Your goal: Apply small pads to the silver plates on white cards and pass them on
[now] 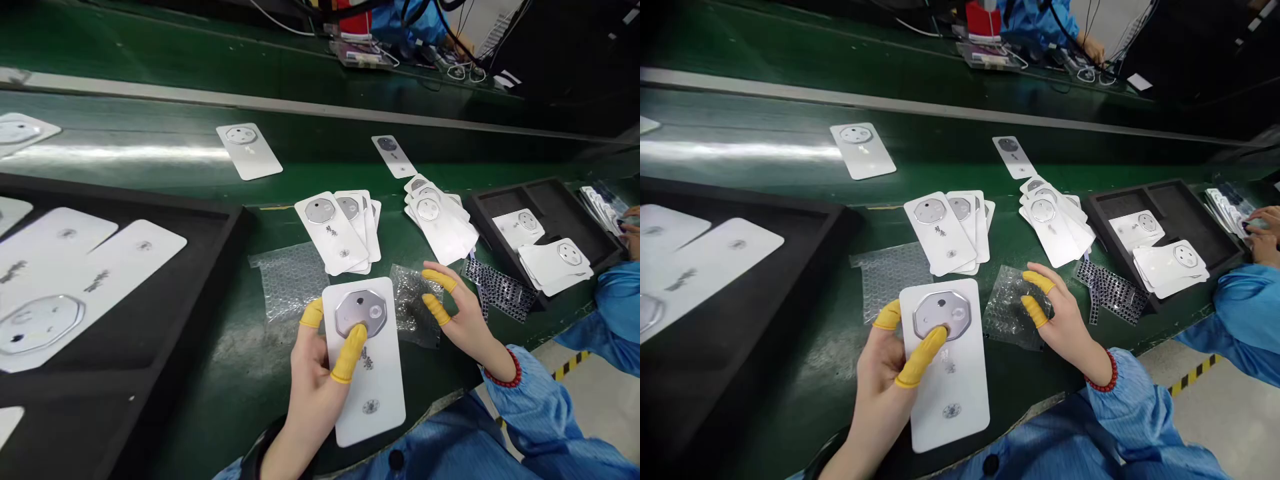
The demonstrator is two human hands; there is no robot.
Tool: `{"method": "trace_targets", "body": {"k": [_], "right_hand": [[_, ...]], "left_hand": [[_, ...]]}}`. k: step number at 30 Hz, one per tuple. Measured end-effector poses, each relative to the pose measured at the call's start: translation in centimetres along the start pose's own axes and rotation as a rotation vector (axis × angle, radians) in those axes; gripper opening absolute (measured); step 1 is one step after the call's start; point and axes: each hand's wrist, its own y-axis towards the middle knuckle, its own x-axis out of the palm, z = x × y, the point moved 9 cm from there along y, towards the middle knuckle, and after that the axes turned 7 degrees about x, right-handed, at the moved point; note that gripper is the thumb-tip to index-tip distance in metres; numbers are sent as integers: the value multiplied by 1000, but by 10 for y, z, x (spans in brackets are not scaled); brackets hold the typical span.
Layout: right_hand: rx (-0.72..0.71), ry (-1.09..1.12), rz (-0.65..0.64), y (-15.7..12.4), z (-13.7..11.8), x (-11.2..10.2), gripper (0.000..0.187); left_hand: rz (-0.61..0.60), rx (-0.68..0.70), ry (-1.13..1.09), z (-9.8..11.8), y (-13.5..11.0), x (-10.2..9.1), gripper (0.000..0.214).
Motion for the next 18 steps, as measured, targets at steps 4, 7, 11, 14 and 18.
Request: {"method": "trace_targets", "body": {"k": [4, 7, 11, 14, 18], "right_hand": [[28, -1, -33, -6, 22, 1, 33], [48, 43, -42, -7, 28, 3, 33], [27, -44, 79, -7, 35, -11, 30], [15, -245, 182, -11, 44, -19, 25], [-24, -385, 185, -14, 53, -16, 14]], "left_hand": [[-65, -50, -38, -4, 2, 1, 52], [-63, -52, 43, -8, 7, -7, 58], [5, -76, 104, -13, 11, -15, 61], [65, -86, 126, -12, 10, -16, 63], [81, -31, 210, -9, 14, -25, 83]]}}
